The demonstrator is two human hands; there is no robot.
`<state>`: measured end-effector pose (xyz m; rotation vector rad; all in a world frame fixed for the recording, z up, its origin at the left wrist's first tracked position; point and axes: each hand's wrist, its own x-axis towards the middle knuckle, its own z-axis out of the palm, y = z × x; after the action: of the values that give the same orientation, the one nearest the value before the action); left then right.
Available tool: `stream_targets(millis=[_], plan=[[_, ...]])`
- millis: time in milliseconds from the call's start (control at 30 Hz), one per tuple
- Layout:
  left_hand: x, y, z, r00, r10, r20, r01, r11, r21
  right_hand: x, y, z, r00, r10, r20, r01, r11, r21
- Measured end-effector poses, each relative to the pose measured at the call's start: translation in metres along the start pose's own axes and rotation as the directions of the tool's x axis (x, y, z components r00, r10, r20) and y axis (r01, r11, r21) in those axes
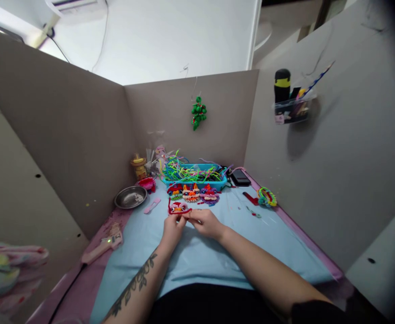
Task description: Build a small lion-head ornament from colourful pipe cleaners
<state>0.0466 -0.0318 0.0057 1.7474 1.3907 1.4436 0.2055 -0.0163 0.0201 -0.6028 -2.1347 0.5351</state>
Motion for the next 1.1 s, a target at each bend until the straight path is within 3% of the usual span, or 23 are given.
stream_targets(millis=[67,233,367,500,600,700,833,967,1100], plan=[[-0.001,0.001,0.000,0.999,0.034,0.002,-0.034,0.999,0.025,0.000,0.001,0.000,1.000,-0.006,0.006,0.006,0.998,-0.067],[-0.003,0.001,-0.002,0.997,0.080,0.006,-0.080,0.997,0.003,0.003,0.007,0.002,0.990,0.108,-0.090,-0.121,0.981,-0.152],[-0.004,0.005,-0.004,0.997,0.074,-0.028,-0.075,0.997,-0.021,0.007,0.005,0.006,0.950,0.268,-0.162,-0.261,0.963,0.062],[-0.004,0.010,-0.005,0.997,0.041,-0.063,-0.045,0.997,-0.065,0.011,0.002,0.011,0.874,0.477,-0.095,-0.416,0.835,0.360],[-0.004,0.012,-0.005,0.997,0.018,-0.075,-0.026,0.994,-0.105,0.014,0.002,0.015,0.839,0.542,-0.042,-0.457,0.745,0.486],[-0.004,0.010,-0.004,0.997,-0.001,-0.080,-0.010,0.991,-0.130,0.015,0.003,0.021,0.827,0.559,-0.061,-0.429,0.697,0.574],[-0.003,0.006,-0.003,0.999,-0.032,-0.037,0.027,0.989,-0.144,0.015,0.007,0.025,0.837,0.526,-0.151,-0.337,0.713,0.615],[-0.001,0.002,-0.001,1.000,-0.025,-0.004,0.024,0.989,-0.147,0.013,0.011,0.020,0.847,0.506,-0.162,-0.350,0.761,0.547],[-0.002,0.001,-0.001,1.000,0.027,-0.004,-0.027,0.992,-0.120,0.011,0.011,0.011,0.892,0.432,-0.132,-0.361,0.858,0.366]])
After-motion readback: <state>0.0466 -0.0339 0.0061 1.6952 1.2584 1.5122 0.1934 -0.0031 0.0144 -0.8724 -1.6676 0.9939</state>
